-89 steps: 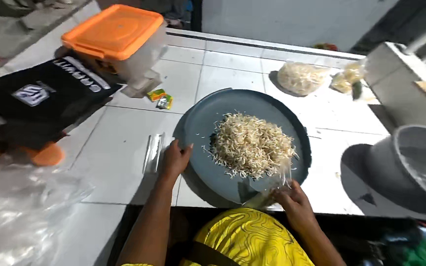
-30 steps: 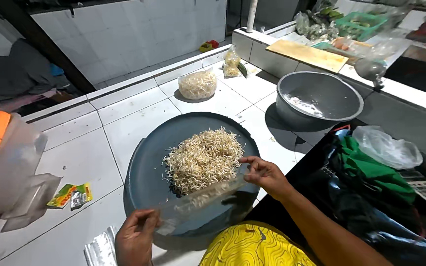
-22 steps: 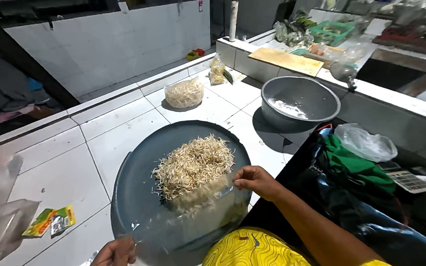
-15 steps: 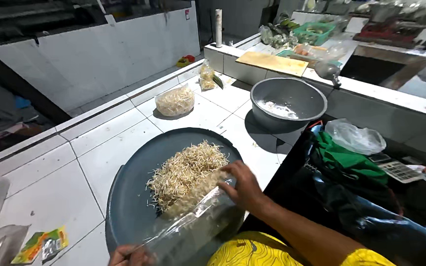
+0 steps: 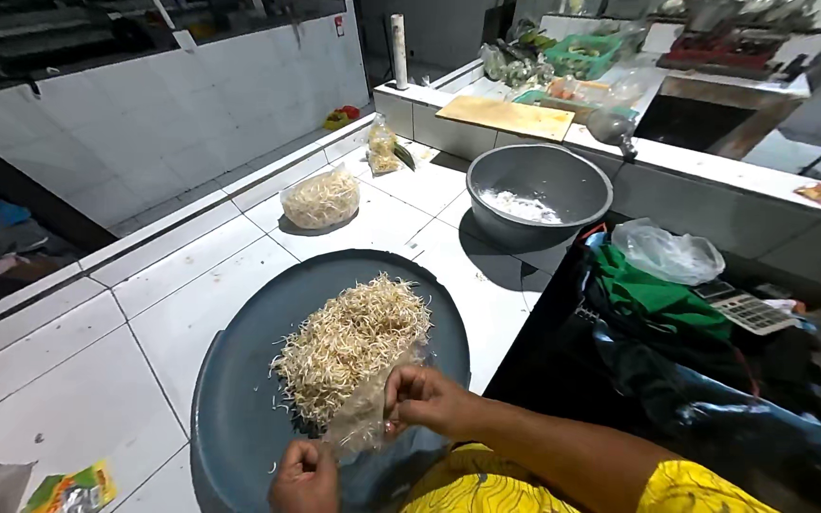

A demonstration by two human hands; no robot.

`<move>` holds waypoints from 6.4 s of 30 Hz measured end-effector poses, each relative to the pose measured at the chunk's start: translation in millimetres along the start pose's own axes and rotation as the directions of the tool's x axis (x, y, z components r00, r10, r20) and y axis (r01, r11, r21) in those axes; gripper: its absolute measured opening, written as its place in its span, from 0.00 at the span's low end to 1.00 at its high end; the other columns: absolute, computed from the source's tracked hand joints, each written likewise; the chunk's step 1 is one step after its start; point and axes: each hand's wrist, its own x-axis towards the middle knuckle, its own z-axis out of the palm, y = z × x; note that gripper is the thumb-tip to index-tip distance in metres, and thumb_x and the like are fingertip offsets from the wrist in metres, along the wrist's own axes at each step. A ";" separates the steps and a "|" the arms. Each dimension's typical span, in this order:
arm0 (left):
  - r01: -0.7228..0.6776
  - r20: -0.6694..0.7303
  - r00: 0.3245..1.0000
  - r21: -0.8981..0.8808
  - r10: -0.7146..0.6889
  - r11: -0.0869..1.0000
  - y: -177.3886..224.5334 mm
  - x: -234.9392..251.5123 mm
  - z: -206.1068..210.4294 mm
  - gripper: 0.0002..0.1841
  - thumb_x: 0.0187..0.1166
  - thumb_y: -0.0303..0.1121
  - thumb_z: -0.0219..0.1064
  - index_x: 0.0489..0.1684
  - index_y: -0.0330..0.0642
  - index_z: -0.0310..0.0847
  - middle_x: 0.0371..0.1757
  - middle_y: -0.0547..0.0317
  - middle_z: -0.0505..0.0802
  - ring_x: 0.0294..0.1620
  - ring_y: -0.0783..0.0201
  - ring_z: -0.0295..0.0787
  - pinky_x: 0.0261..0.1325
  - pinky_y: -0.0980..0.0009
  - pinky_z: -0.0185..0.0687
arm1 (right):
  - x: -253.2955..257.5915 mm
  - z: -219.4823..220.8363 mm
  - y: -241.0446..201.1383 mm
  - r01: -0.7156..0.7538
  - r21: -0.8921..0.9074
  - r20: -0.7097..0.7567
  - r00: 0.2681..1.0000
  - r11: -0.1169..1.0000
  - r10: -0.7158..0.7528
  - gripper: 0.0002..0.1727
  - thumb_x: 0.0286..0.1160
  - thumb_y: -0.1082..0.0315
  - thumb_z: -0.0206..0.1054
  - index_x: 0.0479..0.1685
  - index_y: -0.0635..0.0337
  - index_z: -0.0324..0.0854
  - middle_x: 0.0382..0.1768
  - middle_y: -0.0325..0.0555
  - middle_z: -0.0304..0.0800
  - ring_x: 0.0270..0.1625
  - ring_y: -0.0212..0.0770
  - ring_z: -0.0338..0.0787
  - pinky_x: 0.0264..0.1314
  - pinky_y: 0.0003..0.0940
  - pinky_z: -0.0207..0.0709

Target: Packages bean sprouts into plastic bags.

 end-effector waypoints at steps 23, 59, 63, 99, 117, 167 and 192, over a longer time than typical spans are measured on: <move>-0.133 0.004 0.990 0.344 0.140 0.929 7.7 -17.1 -26.8 0.19 0.74 0.25 0.63 0.64 0.33 0.87 0.55 0.36 0.89 0.51 0.47 0.90 0.53 0.52 0.89 | 36.4 -23.0 -20.8 0.026 -0.913 0.031 0.999 0.407 0.006 0.13 0.80 0.68 0.65 0.57 0.51 0.90 0.53 0.44 0.92 0.53 0.40 0.92 0.59 0.44 0.88; 0.741 -0.527 0.650 0.280 -0.547 0.611 -94.3 10.3 -146.3 0.33 0.88 0.49 0.55 0.89 0.40 0.62 0.77 0.25 0.77 0.70 0.32 0.81 0.70 0.34 0.76 | 58.6 -134.2 29.3 -0.483 -0.791 -0.520 0.854 0.375 0.004 0.43 0.73 0.48 0.74 0.84 0.62 0.66 0.67 0.63 0.84 0.63 0.58 0.89 0.68 0.62 0.81; 0.727 -0.675 0.667 0.495 -0.316 0.476 -67.2 -9.0 -147.2 0.31 0.78 0.51 0.65 0.77 0.43 0.75 0.74 0.21 0.75 0.68 0.22 0.78 0.61 0.29 0.76 | 44.4 -107.9 23.4 -0.580 -0.733 -0.597 0.799 0.355 0.072 0.44 0.71 0.41 0.74 0.78 0.66 0.70 0.63 0.63 0.85 0.57 0.57 0.90 0.63 0.61 0.83; 0.093 0.129 0.990 -0.311 -0.055 0.946 33.4 145.3 -54.8 0.22 0.85 0.36 0.59 0.78 0.55 0.74 0.66 0.56 0.89 0.56 0.62 0.91 0.55 0.56 0.91 | 162.5 -60.8 -83.7 0.169 -0.575 0.144 0.984 0.800 -0.105 0.32 0.75 0.79 0.61 0.83 0.60 0.65 0.76 0.47 0.80 0.65 0.36 0.89 0.65 0.36 0.88; 0.169 0.239 0.942 0.270 -0.236 0.948 -45.8 238.3 23.8 0.45 0.76 0.69 0.64 0.85 0.42 0.69 0.83 0.38 0.75 0.82 0.38 0.72 0.79 0.32 0.68 | 172.4 -150.1 -11.6 -0.408 -0.828 -0.360 0.913 0.384 0.194 0.59 0.47 0.38 0.88 0.89 0.43 0.64 0.84 0.64 0.65 0.75 0.66 0.78 0.68 0.71 0.78; 0.177 0.344 0.910 0.183 -0.232 0.967 -35.0 102.8 42.5 0.70 0.46 0.53 0.91 0.97 0.56 0.41 0.86 0.41 0.71 0.81 0.45 0.74 0.78 0.41 0.75 | 99.1 -91.7 49.0 -0.222 -0.912 -0.156 0.966 0.345 0.208 0.81 0.19 0.59 0.97 0.95 0.31 0.47 0.89 0.71 0.51 0.79 0.74 0.72 0.64 0.71 0.80; -0.061 0.456 0.884 -0.099 0.100 0.993 25.1 149.0 -66.9 0.40 0.57 0.34 0.82 0.78 0.45 0.75 0.68 0.56 0.89 0.66 0.66 0.87 0.70 0.60 0.86 | 146.8 -73.0 -118.7 0.094 -0.916 0.154 0.980 0.389 0.126 0.38 0.46 0.75 0.86 0.67 0.46 0.82 0.70 0.53 0.78 0.66 0.48 0.85 0.63 0.50 0.87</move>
